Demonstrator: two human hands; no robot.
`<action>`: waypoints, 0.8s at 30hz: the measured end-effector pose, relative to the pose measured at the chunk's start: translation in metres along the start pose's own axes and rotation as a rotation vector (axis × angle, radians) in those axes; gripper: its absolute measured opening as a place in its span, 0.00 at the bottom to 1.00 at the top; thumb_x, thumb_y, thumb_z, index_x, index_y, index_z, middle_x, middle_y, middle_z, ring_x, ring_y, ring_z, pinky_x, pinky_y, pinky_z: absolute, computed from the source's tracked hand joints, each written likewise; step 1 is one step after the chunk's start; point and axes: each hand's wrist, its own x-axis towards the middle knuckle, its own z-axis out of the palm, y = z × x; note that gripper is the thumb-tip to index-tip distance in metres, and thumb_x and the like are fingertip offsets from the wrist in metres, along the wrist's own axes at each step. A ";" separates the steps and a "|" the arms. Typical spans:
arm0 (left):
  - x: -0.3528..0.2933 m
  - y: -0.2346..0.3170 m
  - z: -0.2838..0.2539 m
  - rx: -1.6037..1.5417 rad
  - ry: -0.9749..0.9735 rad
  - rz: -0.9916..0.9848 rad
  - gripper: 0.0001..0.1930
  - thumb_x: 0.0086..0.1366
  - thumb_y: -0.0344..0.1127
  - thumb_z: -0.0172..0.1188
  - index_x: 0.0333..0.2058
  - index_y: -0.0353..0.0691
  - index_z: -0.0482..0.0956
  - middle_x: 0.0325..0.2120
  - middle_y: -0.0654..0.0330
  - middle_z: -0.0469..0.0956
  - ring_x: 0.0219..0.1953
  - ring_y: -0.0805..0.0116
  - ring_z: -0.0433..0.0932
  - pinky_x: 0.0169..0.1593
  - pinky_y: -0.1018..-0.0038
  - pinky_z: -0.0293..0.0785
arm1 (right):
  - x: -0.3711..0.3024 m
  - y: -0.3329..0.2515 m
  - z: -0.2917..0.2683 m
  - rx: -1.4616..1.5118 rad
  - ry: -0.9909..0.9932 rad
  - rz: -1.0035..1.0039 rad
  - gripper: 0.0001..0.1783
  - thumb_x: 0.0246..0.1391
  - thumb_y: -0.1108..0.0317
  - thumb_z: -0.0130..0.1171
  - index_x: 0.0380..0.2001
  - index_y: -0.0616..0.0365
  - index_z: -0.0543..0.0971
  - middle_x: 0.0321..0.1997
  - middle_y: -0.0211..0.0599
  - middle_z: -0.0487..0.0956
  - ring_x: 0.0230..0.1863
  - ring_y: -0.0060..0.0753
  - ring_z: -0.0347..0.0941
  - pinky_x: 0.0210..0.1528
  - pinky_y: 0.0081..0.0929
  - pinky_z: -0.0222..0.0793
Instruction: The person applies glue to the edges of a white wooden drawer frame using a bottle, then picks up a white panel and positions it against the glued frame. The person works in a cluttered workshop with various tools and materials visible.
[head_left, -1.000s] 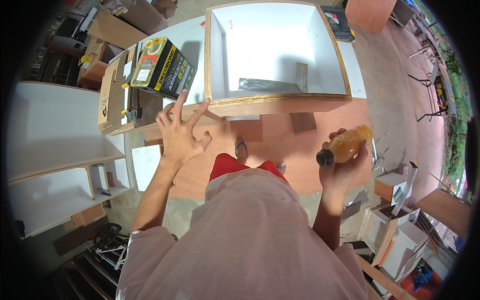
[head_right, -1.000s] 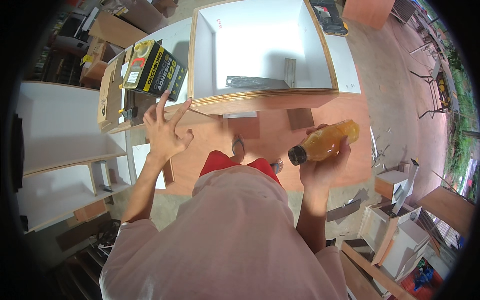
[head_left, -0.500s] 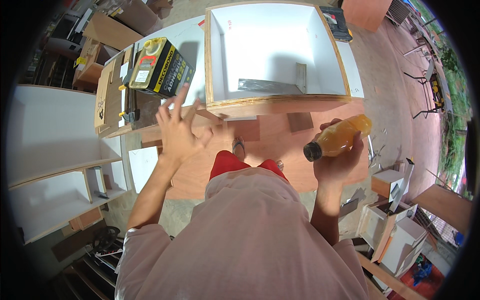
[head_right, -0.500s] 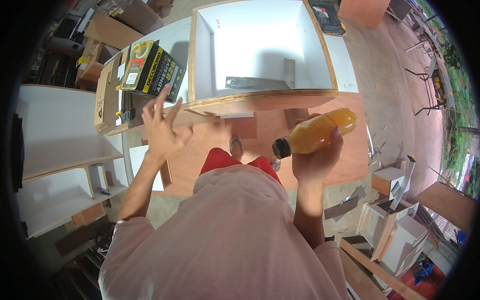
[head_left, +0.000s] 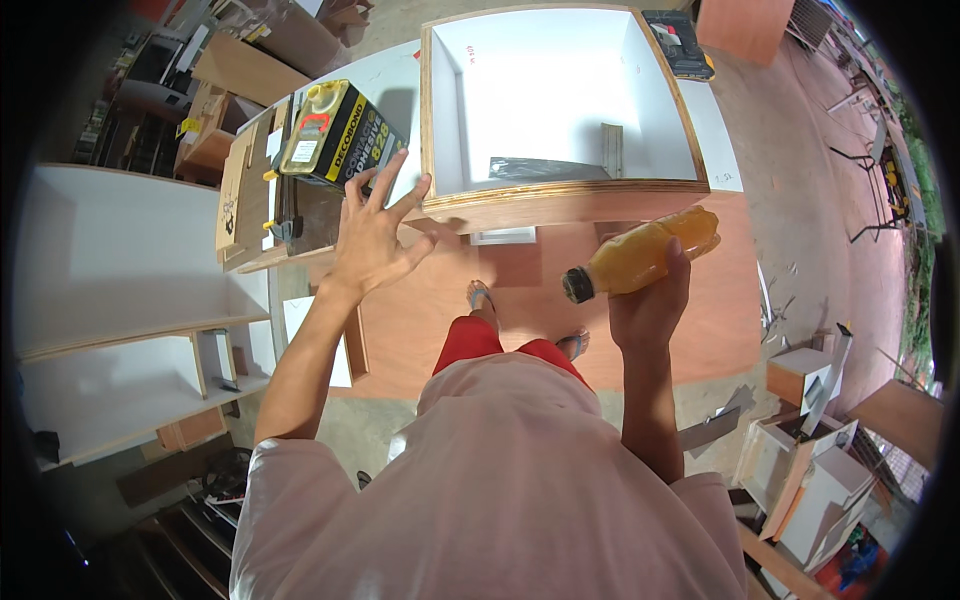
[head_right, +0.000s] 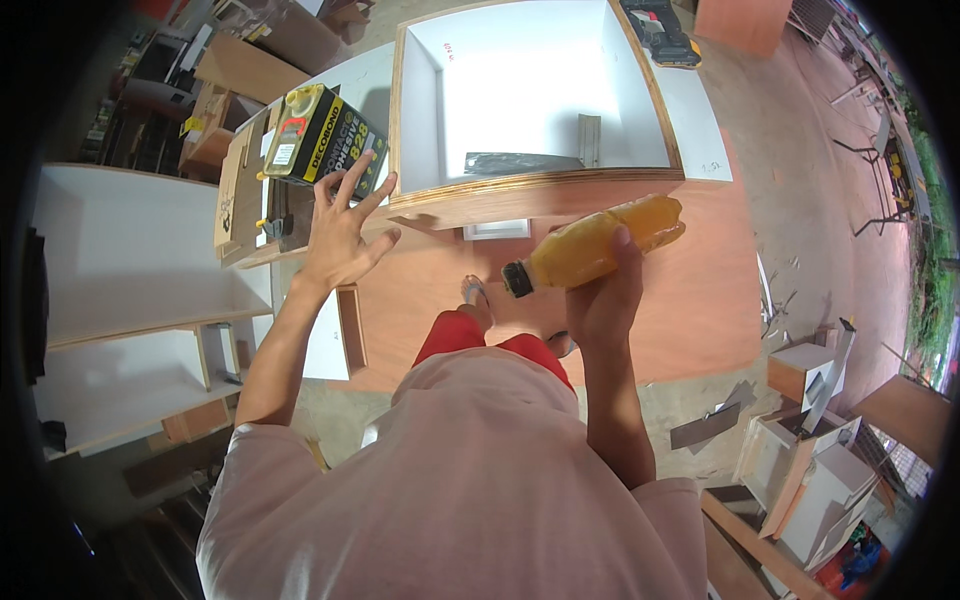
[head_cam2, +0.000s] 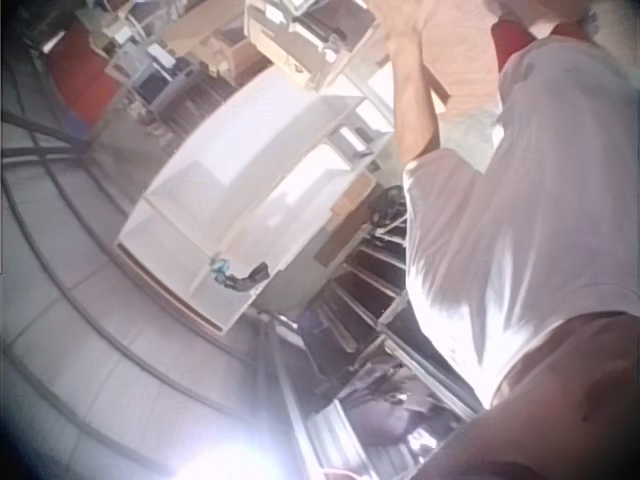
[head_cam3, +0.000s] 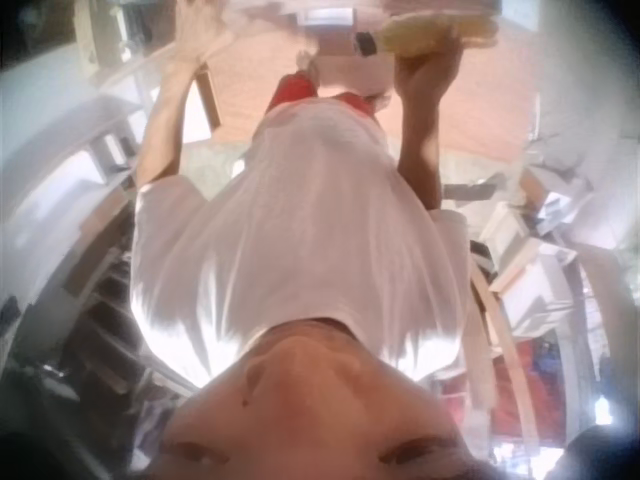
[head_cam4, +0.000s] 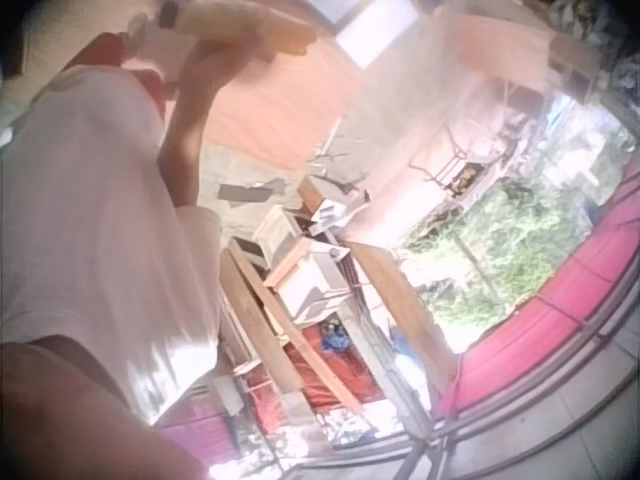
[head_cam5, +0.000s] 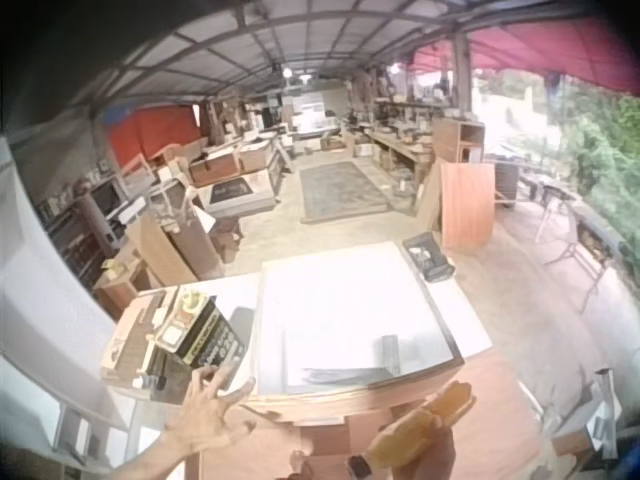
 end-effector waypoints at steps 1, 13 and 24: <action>-0.001 -0.004 -0.005 -0.004 0.004 0.029 0.37 0.52 0.51 0.70 0.63 0.53 0.83 0.77 0.59 0.60 0.66 0.39 0.62 0.68 0.46 0.66 | -0.001 0.007 0.003 0.006 0.033 -0.004 0.26 0.73 0.46 0.55 0.58 0.57 0.73 0.50 0.40 0.81 0.51 0.45 0.81 0.52 0.44 0.80; 0.054 -0.067 0.036 -0.298 0.146 0.215 0.41 0.57 0.59 0.70 0.66 0.44 0.78 0.75 0.58 0.64 0.71 0.45 0.62 0.72 0.41 0.58 | -0.007 0.075 0.081 -0.550 0.163 -0.399 0.27 0.69 0.58 0.63 0.63 0.60 0.71 0.57 0.48 0.81 0.60 0.46 0.81 0.63 0.48 0.79; 0.062 -0.114 0.026 -0.407 -0.100 0.476 0.50 0.52 0.53 0.78 0.72 0.42 0.70 0.75 0.56 0.63 0.76 0.42 0.59 0.75 0.32 0.51 | -0.009 0.127 0.131 -1.019 0.388 -0.451 0.25 0.64 0.64 0.67 0.59 0.65 0.74 0.54 0.46 0.81 0.55 0.41 0.81 0.60 0.42 0.78</action>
